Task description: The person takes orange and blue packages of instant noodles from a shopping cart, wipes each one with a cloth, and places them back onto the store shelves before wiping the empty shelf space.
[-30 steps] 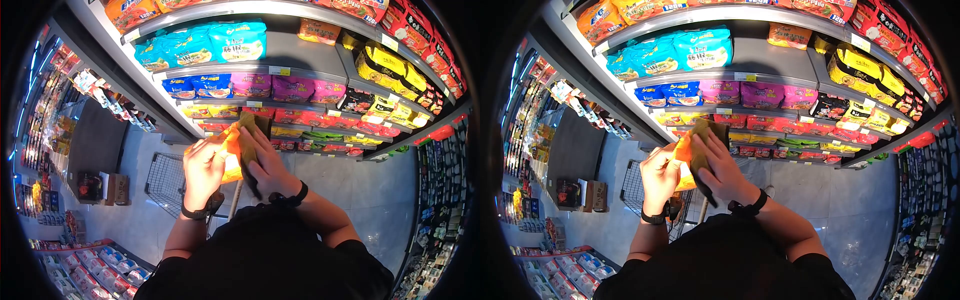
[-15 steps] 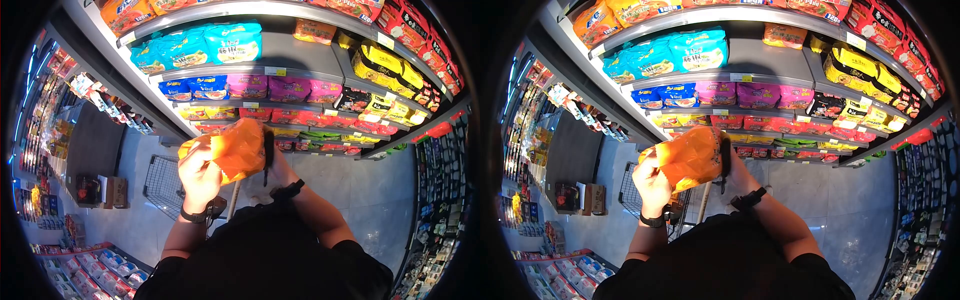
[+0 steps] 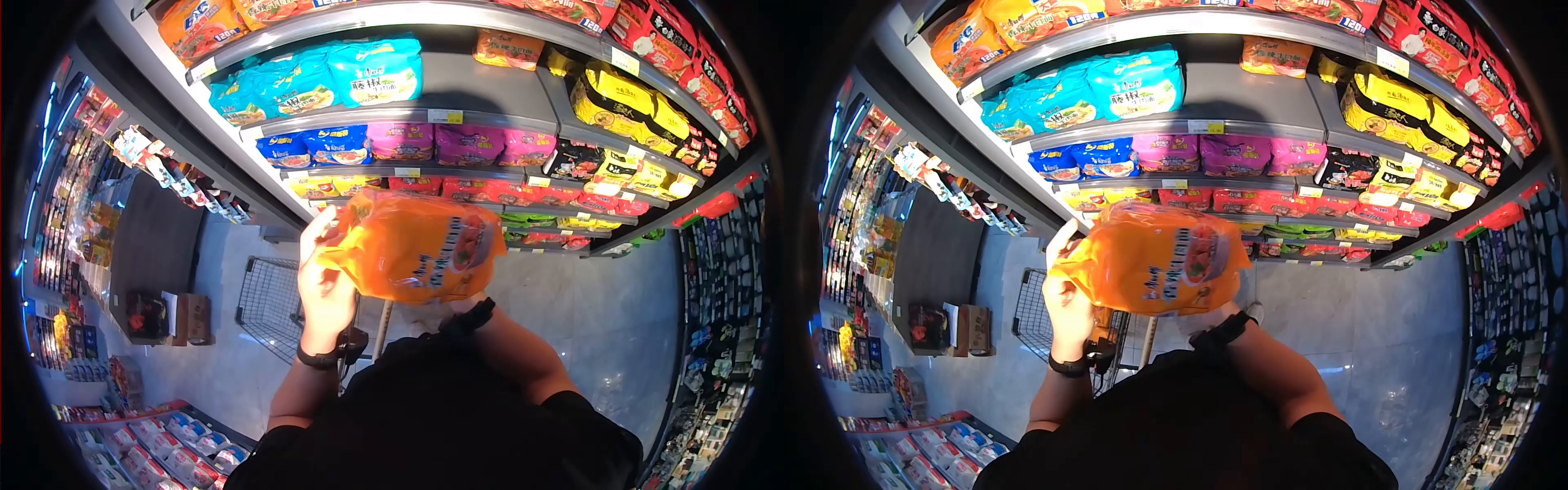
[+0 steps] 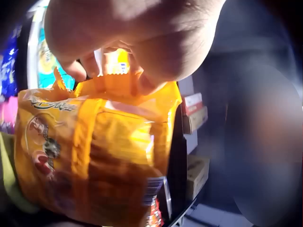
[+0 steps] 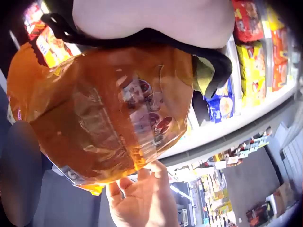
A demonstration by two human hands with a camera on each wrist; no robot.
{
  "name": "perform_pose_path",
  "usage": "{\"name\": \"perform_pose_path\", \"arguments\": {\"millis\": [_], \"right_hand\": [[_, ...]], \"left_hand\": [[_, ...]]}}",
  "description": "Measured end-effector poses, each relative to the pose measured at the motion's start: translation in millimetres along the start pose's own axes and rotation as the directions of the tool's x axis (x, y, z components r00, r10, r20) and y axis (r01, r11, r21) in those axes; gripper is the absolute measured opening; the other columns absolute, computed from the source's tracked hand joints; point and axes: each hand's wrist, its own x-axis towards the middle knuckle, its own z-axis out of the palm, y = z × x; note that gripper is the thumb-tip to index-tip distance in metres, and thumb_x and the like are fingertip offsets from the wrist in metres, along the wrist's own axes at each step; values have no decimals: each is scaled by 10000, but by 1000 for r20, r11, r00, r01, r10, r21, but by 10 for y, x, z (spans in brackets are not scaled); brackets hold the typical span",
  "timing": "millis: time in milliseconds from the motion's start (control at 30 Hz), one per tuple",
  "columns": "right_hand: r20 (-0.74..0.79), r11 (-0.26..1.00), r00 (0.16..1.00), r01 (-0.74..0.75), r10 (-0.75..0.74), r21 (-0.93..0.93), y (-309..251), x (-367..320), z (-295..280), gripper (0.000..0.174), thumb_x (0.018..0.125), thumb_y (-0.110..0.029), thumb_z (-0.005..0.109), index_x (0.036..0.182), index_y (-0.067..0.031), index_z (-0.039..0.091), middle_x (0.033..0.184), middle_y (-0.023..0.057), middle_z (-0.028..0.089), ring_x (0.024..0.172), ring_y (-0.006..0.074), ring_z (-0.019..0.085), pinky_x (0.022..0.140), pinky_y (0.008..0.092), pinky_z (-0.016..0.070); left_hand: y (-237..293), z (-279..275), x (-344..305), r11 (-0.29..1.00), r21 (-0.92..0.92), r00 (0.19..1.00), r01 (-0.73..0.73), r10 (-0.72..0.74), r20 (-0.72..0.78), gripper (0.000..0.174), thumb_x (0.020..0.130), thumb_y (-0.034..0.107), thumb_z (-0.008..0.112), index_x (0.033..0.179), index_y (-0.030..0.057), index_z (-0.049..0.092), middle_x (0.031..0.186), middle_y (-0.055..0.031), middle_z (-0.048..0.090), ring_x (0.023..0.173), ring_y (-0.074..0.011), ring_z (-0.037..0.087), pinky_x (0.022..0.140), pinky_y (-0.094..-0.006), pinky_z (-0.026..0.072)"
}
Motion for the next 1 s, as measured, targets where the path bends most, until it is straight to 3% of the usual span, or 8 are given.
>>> {"name": "perform_pose_path", "arguments": {"millis": [100,167,433,533,733,800,867,1000], "right_hand": [[62,999,997,36,-37,23,-137,-5,83,799,1091,-662,460,1650,-92,419,1625,169,521,1468,370,541,1236,549,432],[57,999,997,44,-44,-9,-140,4,222,815,1084,-682,454,1641,-87,431,1612,172,536,1455,377,554,1228,559,442],[-64,688,917,248,-393,-682,-180,125,400,621,1140,-511,485,1557,-52,504,1514,180,606,1335,356,640,1154,547,521],[-49,542,867,266,-497,-797,-275,75,94,555,1162,-446,472,1539,-41,520,1498,177,618,1309,339,656,1138,530,538],[-179,568,872,130,-456,-813,-290,-107,206,491,1194,-280,418,1592,-1,491,1533,122,608,1367,218,618,1183,367,468],[-137,397,882,60,-450,-916,-281,-244,117,495,1191,-251,396,1615,-6,468,1561,135,590,1411,233,588,1203,385,450],[17,-179,942,-46,-336,-983,-191,-286,490,541,1132,-151,465,1658,-30,426,1634,201,527,1499,337,523,1248,409,401],[245,-524,961,142,-132,-840,290,-283,729,702,992,-107,638,1660,-49,429,1654,246,482,1542,441,445,1263,476,380]], "left_hand": [[-75,15,-119,477,-797,886,372,-439,151,611,1102,398,527,1546,-24,526,1495,-164,646,1341,-296,654,1112,-465,556],[-134,-34,-139,95,-894,825,437,-437,357,437,1120,280,587,1422,-35,597,1438,-161,664,1325,-292,672,1144,-472,545],[-302,35,-319,546,-484,727,684,-565,391,357,1125,225,609,1411,11,615,1227,-92,738,1058,-194,761,911,-375,661],[-160,62,-292,368,-607,668,704,-632,393,335,1123,212,632,1396,17,615,1200,-99,751,1000,-173,758,885,-361,648],[-494,-26,-352,660,-591,863,464,-487,134,192,1120,217,659,1177,36,682,1106,-58,767,918,-136,734,811,-307,610],[-470,-49,-341,719,-575,902,391,-423,85,160,1108,200,685,1133,41,682,1104,-38,761,932,-107,708,847,-285,577],[-258,70,-261,782,-538,914,315,-403,-50,163,1118,203,666,1106,41,679,1107,-49,762,922,-109,713,846,-291,588],[-239,154,-202,804,-522,923,287,-377,-74,168,1119,204,664,1102,37,670,1090,-42,755,915,-103,709,842,-284,591]]}}
